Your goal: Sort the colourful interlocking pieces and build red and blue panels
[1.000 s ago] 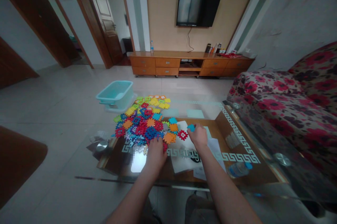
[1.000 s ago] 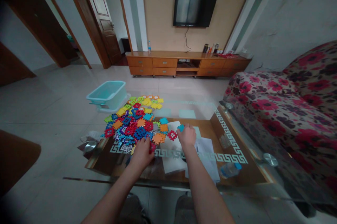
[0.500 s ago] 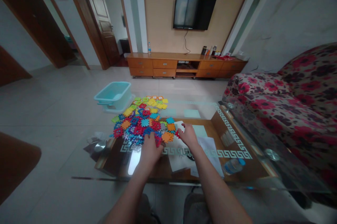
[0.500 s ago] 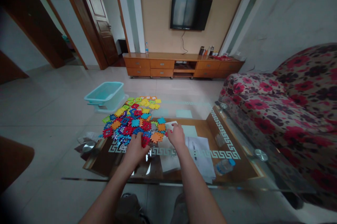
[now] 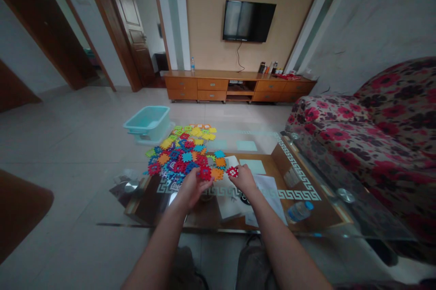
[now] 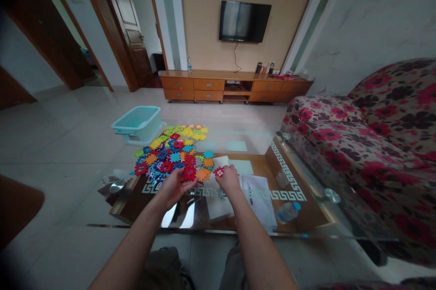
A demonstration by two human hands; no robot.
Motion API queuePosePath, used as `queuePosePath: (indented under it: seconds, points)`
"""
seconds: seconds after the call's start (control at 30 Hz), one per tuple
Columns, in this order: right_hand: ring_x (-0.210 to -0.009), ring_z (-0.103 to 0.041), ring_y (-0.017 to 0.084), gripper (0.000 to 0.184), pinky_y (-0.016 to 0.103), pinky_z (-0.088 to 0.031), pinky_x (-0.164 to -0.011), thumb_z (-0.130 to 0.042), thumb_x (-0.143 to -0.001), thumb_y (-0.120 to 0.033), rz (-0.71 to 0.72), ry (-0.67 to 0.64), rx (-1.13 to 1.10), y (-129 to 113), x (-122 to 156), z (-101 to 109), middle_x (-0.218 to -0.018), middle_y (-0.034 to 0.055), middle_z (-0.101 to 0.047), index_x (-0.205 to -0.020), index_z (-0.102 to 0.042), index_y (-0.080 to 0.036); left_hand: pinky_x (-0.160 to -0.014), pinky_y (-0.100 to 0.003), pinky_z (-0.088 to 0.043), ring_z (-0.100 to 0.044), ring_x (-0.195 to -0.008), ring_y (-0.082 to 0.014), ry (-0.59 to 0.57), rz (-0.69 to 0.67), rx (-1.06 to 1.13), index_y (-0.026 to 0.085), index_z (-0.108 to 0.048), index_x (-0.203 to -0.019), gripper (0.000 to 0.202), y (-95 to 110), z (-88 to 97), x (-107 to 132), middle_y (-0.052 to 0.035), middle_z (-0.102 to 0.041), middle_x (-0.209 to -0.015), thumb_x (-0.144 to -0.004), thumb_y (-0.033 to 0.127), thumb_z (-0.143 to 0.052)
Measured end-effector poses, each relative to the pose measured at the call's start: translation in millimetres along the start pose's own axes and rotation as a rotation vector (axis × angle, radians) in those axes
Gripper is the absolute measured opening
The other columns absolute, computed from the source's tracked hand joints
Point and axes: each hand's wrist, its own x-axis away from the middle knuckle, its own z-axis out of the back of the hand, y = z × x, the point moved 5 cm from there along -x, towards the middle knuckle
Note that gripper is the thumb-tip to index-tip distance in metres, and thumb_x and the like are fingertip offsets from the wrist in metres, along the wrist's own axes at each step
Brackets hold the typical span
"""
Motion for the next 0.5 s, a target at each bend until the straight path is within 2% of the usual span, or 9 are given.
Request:
queuePosePath:
  seconds: [0.1, 0.27, 0.4, 0.5]
  points:
    - [-0.098, -0.062, 0.026, 0.035, 0.029, -0.044, -0.090, -0.071, -0.072, -0.025, -0.003, 0.043, -0.019, 2, 9, 16, -0.104, 0.0177, -0.064, -0.103, -0.070, -0.008, -0.083, -0.040, -0.061, -0.069, -0.073, -0.0156, -0.041, -0.040, -0.074, 0.017, -0.054, -0.088, 0.005, 3, -1.1, 5, -0.0006, -0.060, -0.071, -0.089, 0.012, -0.053]
    - [-0.090, -0.064, 0.024, 0.047, 0.033, -0.048, -0.088, -0.074, -0.067, -0.025, 0.070, 0.182, -0.258, -7, 30, 50, -0.105, 0.0154, -0.066, -0.111, -0.069, -0.008, -0.081, -0.035, -0.061, -0.071, -0.075, -0.0162, -0.033, -0.115, -0.116, 0.017, -0.053, -0.105, 0.025, 0, 1.0, 12, -0.0010, -0.064, -0.077, -0.085, 0.004, -0.060]
    - [-0.075, -0.065, 0.019, 0.043, 0.032, -0.053, -0.073, -0.072, -0.069, -0.028, 0.076, 0.099, -0.612, -16, 44, 55, -0.101, 0.0099, -0.070, -0.109, -0.067, -0.014, -0.071, -0.027, -0.059, -0.070, -0.072, -0.0153, 0.043, -0.174, -0.161, 0.016, -0.053, -0.119, 0.043, -7, 3.8, 10, -0.0049, -0.068, -0.083, -0.080, 0.002, -0.068]
    - [-0.074, -0.066, 0.018, 0.044, 0.030, -0.054, -0.069, -0.071, -0.070, -0.028, 0.054, 0.019, -0.794, -22, 49, 54, -0.094, 0.0075, -0.072, -0.111, -0.064, -0.014, -0.071, -0.029, -0.058, -0.069, -0.072, -0.0152, 0.089, -0.191, -0.129, 0.018, -0.049, -0.127, 0.055, -11, 0.0, 7, -0.0039, -0.066, -0.083, -0.079, -0.004, -0.062]
